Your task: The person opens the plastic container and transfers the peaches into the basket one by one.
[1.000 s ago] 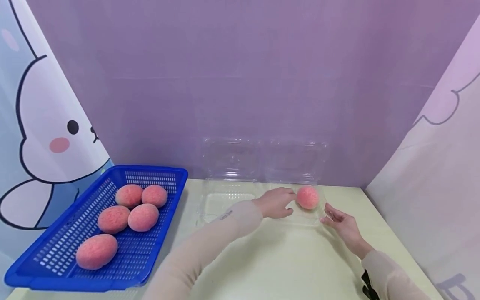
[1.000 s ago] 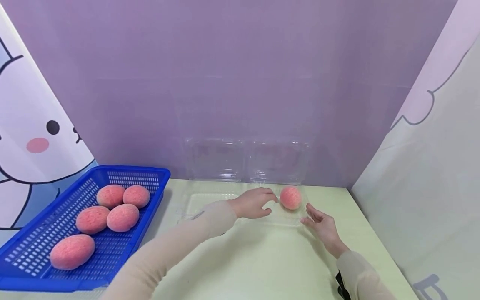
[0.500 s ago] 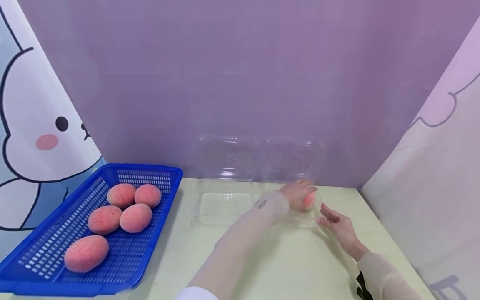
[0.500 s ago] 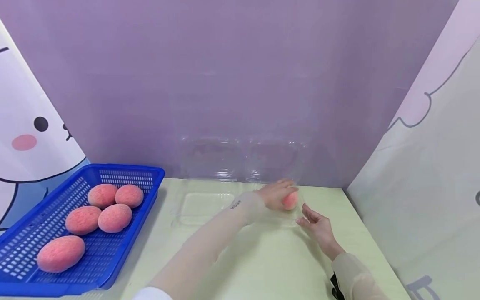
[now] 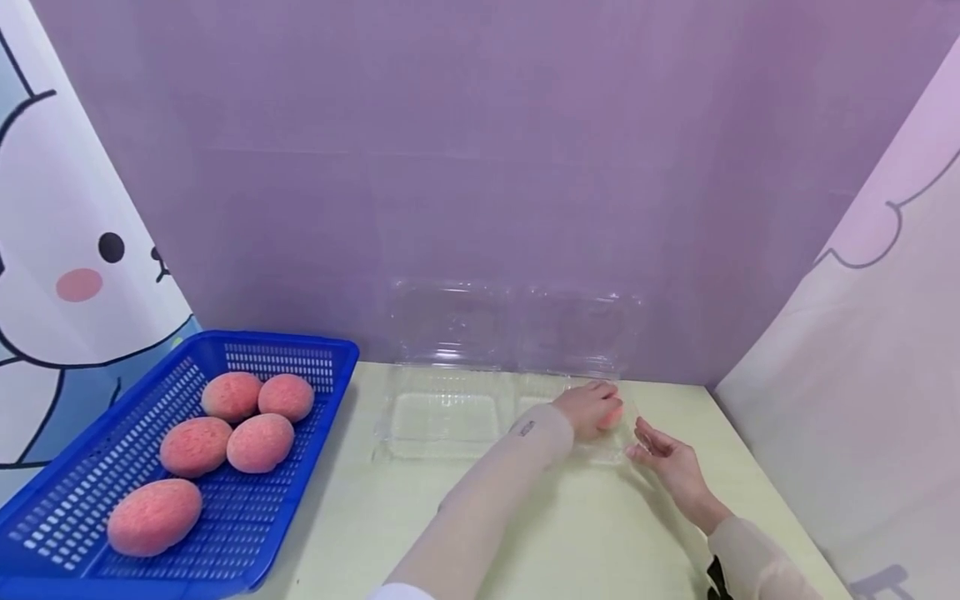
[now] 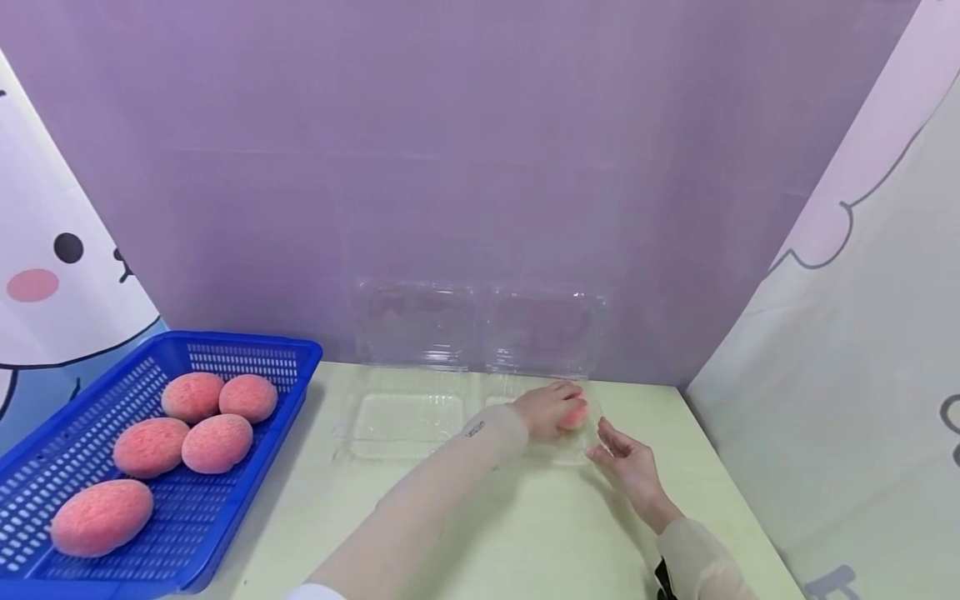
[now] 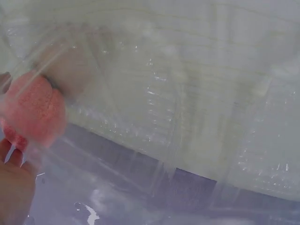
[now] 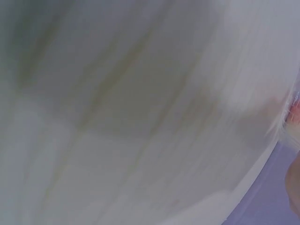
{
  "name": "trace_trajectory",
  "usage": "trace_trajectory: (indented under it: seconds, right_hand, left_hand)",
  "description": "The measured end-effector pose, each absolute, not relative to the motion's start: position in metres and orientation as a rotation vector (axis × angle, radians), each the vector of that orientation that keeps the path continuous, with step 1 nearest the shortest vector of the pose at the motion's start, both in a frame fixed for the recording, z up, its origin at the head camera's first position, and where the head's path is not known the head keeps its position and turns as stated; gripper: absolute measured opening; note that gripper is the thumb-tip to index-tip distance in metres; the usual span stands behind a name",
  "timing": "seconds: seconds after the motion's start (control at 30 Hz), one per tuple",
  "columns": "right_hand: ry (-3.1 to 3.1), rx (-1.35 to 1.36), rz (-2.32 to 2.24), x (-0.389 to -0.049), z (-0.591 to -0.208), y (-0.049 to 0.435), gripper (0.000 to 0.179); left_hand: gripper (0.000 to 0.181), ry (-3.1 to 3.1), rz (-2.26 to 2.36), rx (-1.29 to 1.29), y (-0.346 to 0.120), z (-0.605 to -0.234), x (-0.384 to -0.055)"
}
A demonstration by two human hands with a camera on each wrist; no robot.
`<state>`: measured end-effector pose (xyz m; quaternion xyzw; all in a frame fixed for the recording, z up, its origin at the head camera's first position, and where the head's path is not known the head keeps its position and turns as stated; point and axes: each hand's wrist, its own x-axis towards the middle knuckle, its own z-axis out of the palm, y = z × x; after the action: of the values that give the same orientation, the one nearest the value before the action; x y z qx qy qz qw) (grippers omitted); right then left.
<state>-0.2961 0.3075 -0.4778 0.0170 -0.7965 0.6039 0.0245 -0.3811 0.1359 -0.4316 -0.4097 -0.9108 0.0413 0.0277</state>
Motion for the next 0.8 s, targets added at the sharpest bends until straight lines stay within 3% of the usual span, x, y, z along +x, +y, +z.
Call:
trace_trajectory:
  seconds: [0.8]
  right_hand:
    - [-2.392,0.003,1.896,-0.292,-0.479,0.305,0.065]
  left_hand:
    - [0.05,-2.683,0.269,-1.131,0.156,-0.457,-0.394]
